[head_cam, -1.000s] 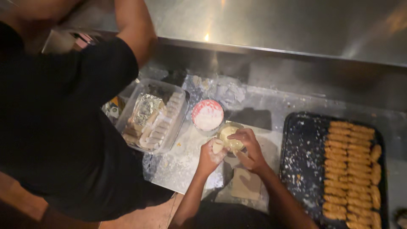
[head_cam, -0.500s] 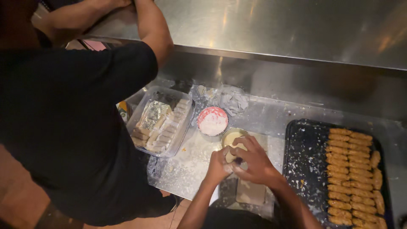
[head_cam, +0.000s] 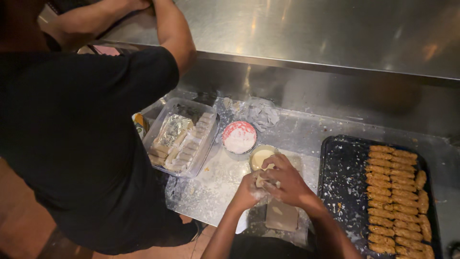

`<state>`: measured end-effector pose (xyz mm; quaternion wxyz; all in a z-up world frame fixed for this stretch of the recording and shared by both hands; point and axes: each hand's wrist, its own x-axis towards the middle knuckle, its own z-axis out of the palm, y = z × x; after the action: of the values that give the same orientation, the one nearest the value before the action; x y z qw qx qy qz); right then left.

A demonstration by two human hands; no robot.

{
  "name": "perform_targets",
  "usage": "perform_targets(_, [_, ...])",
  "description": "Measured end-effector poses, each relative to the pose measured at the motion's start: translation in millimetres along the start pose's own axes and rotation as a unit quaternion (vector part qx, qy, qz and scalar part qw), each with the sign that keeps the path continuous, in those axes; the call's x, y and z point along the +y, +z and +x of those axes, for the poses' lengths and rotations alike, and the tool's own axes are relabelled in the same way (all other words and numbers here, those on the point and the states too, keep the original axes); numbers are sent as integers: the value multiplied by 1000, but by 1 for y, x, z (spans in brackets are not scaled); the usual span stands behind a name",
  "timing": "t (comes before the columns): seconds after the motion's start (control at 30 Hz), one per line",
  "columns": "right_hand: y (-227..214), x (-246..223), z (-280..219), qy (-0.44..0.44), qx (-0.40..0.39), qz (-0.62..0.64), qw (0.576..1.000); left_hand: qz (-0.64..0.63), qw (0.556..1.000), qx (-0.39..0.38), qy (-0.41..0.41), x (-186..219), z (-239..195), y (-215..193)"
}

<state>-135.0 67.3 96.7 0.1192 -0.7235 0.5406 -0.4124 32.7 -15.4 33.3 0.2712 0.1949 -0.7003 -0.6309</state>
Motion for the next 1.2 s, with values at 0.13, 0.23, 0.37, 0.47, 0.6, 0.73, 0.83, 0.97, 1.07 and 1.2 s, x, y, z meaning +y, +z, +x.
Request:
perform_targets(0.13, [10, -2, -10, 78, 99, -11, 992, -40, 995, 79, -48, -13, 5, 13])
perform_targets(0.23, [19, -8, -22, 66, 210, -56, 974, -56, 992, 93, -64, -24, 7, 16])
perform_targets(0.37, [27, -17, -38, 37, 242, -105, 964, -86, 989, 115, -20, -33, 5, 18])
perform_targets(0.47, [26, -21, -40, 17, 229, -113, 967, -51, 989, 137, -12, -31, 10, 22])
perform_targets(0.6, [23, -26, -42, 27, 223, -124, 966, -60, 977, 153, -136, -27, 11, 26])
perform_targets(0.73, [16, -30, -38, 15, 199, -115, 973, -52, 984, 162, -53, -24, 13, 26])
perform_targets(0.83, [18, -34, -35, 13, 180, -118, 977, -69, 984, 162, -19, -24, 12, 28])
perform_targets(0.97, [22, -36, -34, 23, 171, -114, 978, -76, 985, 147, -41, -24, 8, 27])
perform_targets(1.07, [22, -34, -31, 16, 162, -112, 980, -20, 989, 143, -23, -21, 9, 23])
perform_targets(1.2, [23, -31, -31, 13, 140, -93, 986, -28, 992, 120, -22, -19, 10, 21])
